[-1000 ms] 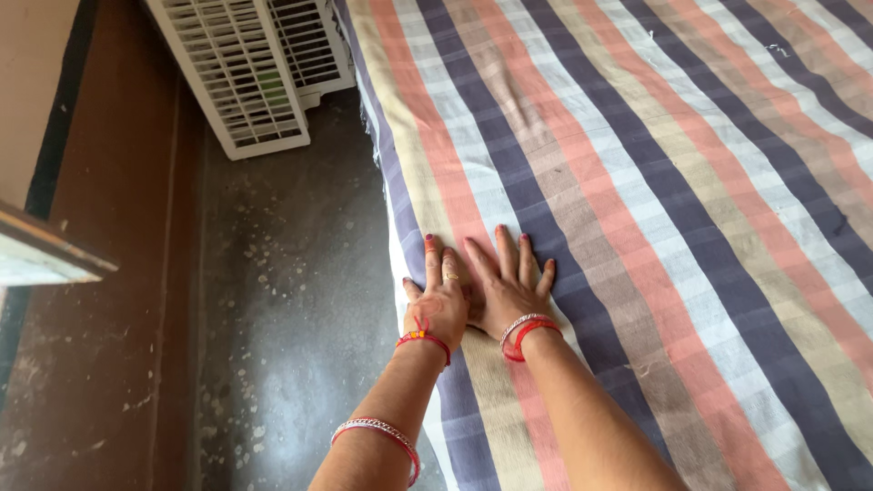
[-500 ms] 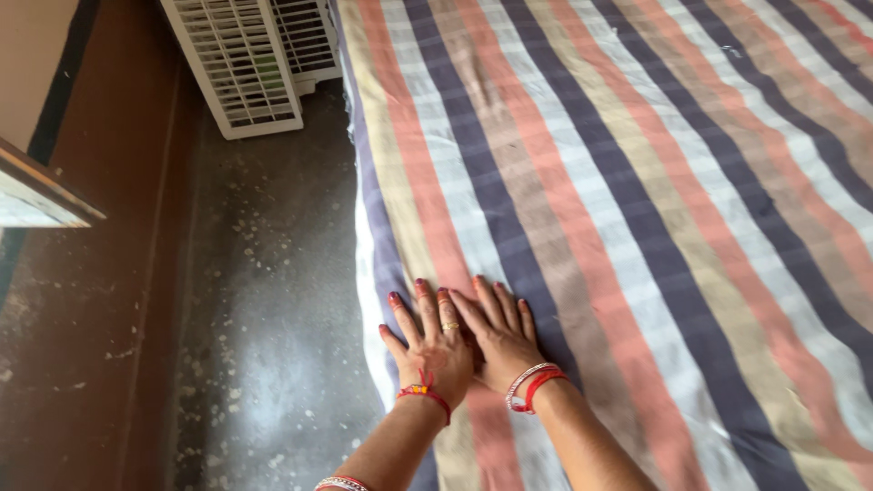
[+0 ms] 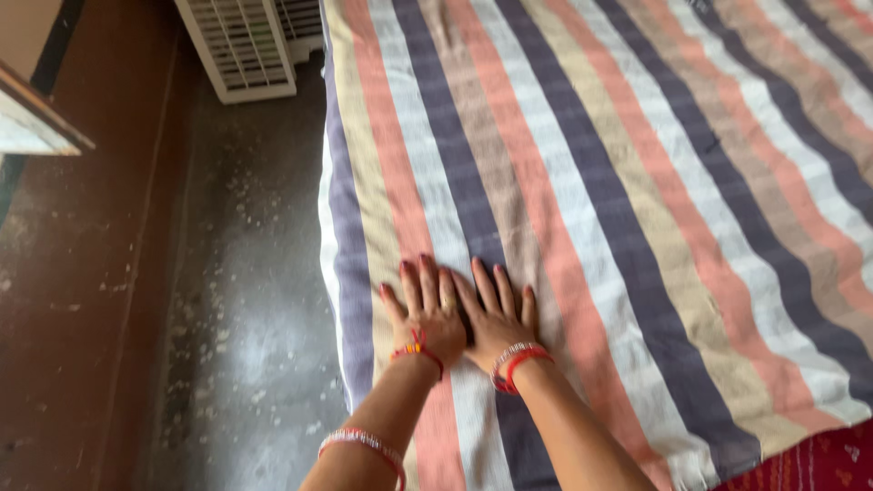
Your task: The person folds a striped bed sheet on a bed. They smooth the sheet, fold it in half lengthwise, then fold it again widthwise, aligning edges and corners to create a compact rectangular bundle.
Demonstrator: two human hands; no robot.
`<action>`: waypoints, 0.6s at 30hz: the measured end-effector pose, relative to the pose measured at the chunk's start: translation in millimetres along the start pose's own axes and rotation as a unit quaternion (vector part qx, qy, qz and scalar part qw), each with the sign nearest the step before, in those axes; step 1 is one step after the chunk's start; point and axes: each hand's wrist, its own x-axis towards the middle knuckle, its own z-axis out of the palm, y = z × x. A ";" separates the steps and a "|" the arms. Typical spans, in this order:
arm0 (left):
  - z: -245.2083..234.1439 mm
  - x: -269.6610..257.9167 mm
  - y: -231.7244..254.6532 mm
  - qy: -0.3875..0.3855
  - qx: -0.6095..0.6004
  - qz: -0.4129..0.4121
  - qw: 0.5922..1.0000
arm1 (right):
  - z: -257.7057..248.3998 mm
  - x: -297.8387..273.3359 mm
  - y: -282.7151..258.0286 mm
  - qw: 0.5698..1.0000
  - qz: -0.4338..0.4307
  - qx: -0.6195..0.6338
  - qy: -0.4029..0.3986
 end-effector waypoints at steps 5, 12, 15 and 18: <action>22.4 6.5 -0.5 0.103 0.016 -0.020 0.994 | 8.8 -1.5 0.1 1.000 -0.001 0.009 0.025; 44.7 -29.8 4.3 0.244 -0.078 0.035 0.966 | 33.4 -19.0 47.8 0.974 -0.119 0.121 0.150; 50.9 -50.1 24.3 0.241 -0.075 0.056 0.966 | 36.7 -38.7 70.6 0.962 -0.125 0.161 0.182; 54.4 -78.1 42.2 0.231 -0.074 0.098 0.965 | 46.5 -57.2 76.1 0.974 -0.042 0.124 0.183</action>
